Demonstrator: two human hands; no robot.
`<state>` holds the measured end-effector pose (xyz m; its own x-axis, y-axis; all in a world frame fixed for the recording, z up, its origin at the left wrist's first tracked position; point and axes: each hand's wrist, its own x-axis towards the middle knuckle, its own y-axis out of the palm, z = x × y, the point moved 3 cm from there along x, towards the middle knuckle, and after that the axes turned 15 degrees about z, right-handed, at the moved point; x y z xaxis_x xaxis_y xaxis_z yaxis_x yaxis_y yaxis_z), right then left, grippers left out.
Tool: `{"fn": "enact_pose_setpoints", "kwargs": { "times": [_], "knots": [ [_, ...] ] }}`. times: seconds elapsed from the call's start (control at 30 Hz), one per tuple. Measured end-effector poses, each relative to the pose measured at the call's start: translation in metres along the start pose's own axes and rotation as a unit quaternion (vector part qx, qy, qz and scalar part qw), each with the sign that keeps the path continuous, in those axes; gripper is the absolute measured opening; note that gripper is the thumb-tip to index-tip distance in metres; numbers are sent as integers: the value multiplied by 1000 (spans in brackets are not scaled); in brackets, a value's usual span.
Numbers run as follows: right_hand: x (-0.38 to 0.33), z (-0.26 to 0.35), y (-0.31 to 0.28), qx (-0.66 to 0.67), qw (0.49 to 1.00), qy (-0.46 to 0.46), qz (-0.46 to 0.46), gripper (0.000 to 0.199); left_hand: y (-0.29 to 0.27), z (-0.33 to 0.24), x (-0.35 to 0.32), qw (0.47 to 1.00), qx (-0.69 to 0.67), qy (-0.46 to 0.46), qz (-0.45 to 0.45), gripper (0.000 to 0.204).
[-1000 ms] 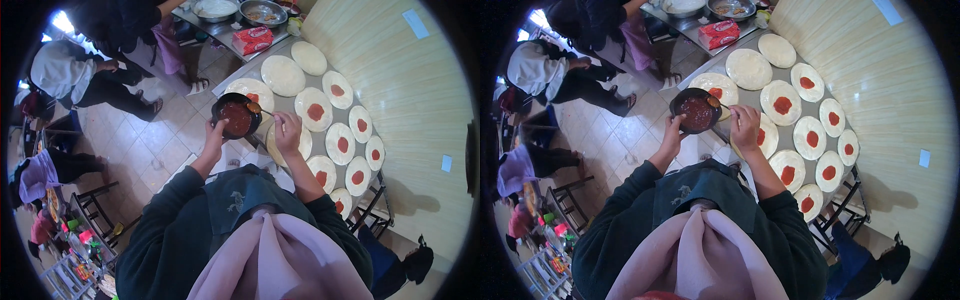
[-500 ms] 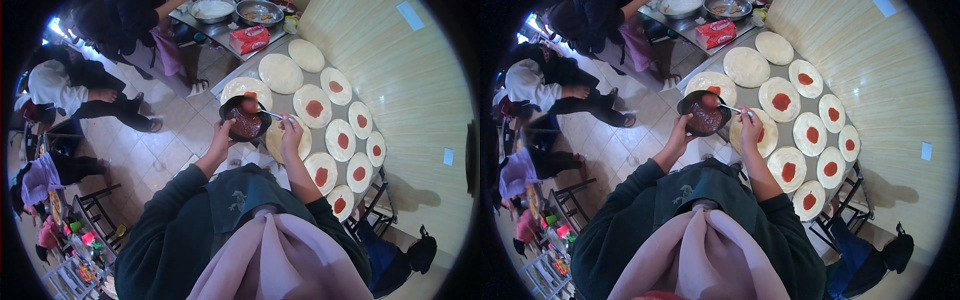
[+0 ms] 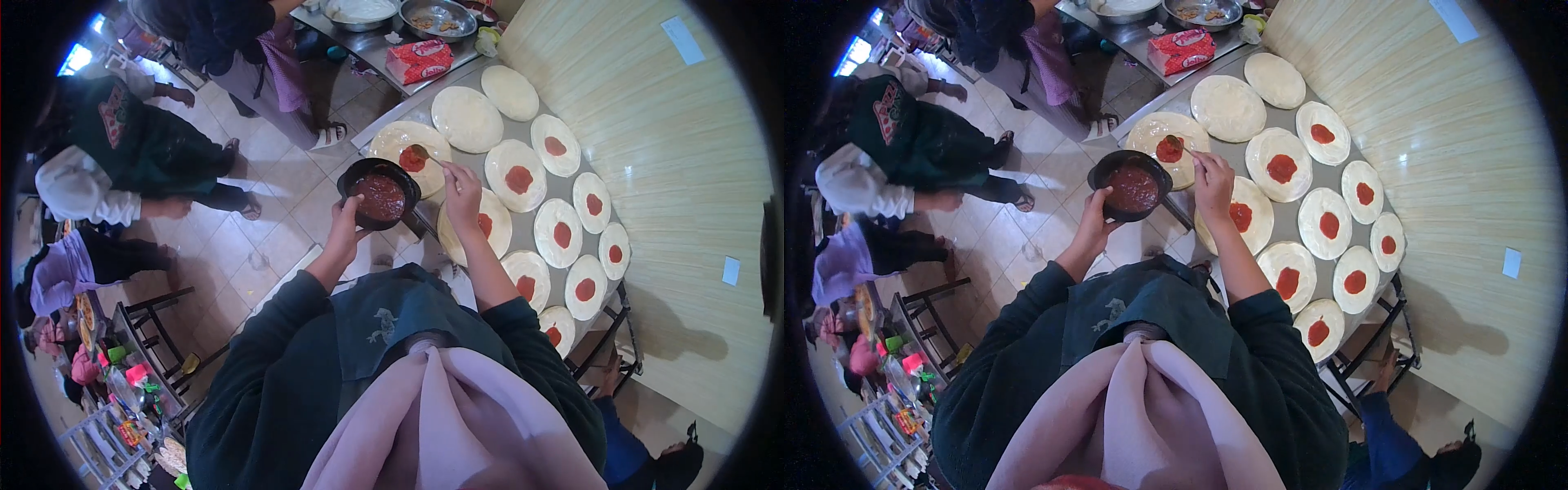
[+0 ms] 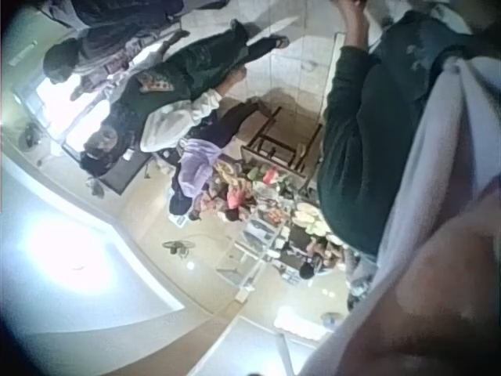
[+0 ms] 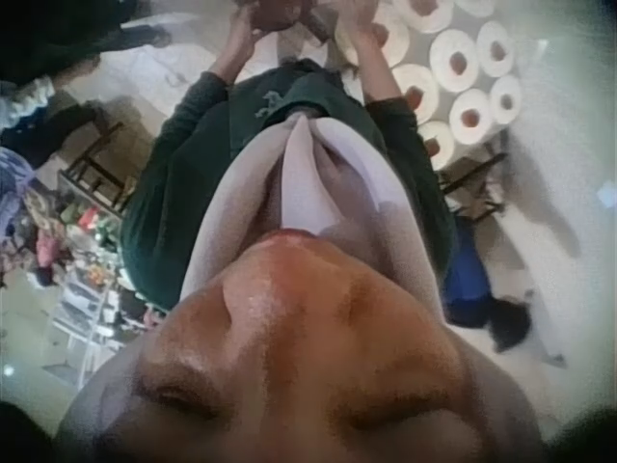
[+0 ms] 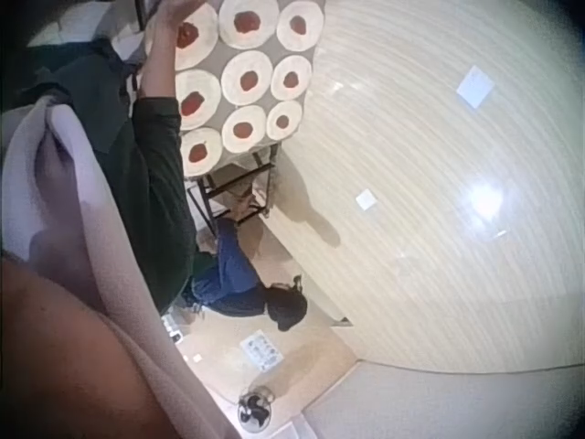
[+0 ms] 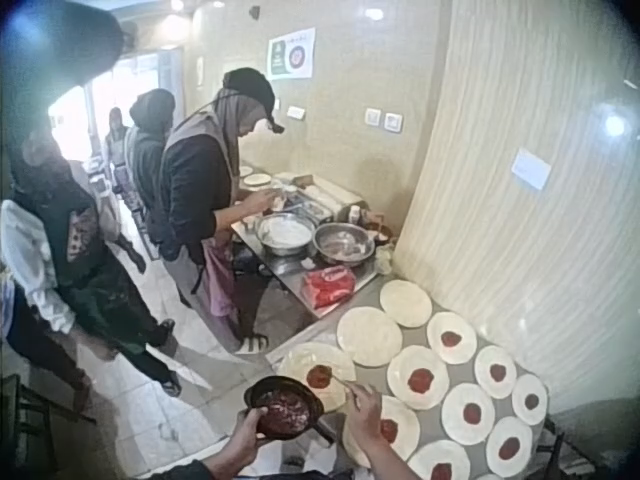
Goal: Applying cream and tomato sauce to several pizza bases on a preparation table.
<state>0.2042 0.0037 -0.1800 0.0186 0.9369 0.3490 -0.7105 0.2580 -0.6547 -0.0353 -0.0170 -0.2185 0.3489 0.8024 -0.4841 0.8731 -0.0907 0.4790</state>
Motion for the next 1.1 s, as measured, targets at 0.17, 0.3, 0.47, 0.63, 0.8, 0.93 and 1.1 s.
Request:
{"fn": "enact_pose_setpoints", "kwargs": {
  "times": [0.17, 0.3, 0.47, 0.63, 0.8, 0.93, 1.1],
  "knots": [
    [-11, 38, -28, 38, 998, -13, -44, 12, 6, -3, -2, 1000, 14, 12, -8, 72],
    [-28, 53, -38, -57, 996, -62, -5, 11, 24, -9, -4, 999, 38, 20, -12, 72],
    [-48, 18, -17, 150, 978, 131, -67, 14, 54, -6, -9, 998, 43, 41, 25, 71],
    [-49, 6, -9, 331, 917, 216, -47, 19, 46, 0, -5, 998, 31, 14, 46, 72],
    [-50, 2, -12, 408, 884, 224, -52, 21, 46, 0, -5, 999, 6, -10, 35, 58],
    [-42, 6, -11, 448, 855, 250, -70, 24, 30, 5, -2, 999, -2, -21, 25, 54],
    [-25, 4, -6, 400, 891, 197, -84, 23, 17, 12, -7, 1000, -20, -10, -15, 48]
  ]
}}
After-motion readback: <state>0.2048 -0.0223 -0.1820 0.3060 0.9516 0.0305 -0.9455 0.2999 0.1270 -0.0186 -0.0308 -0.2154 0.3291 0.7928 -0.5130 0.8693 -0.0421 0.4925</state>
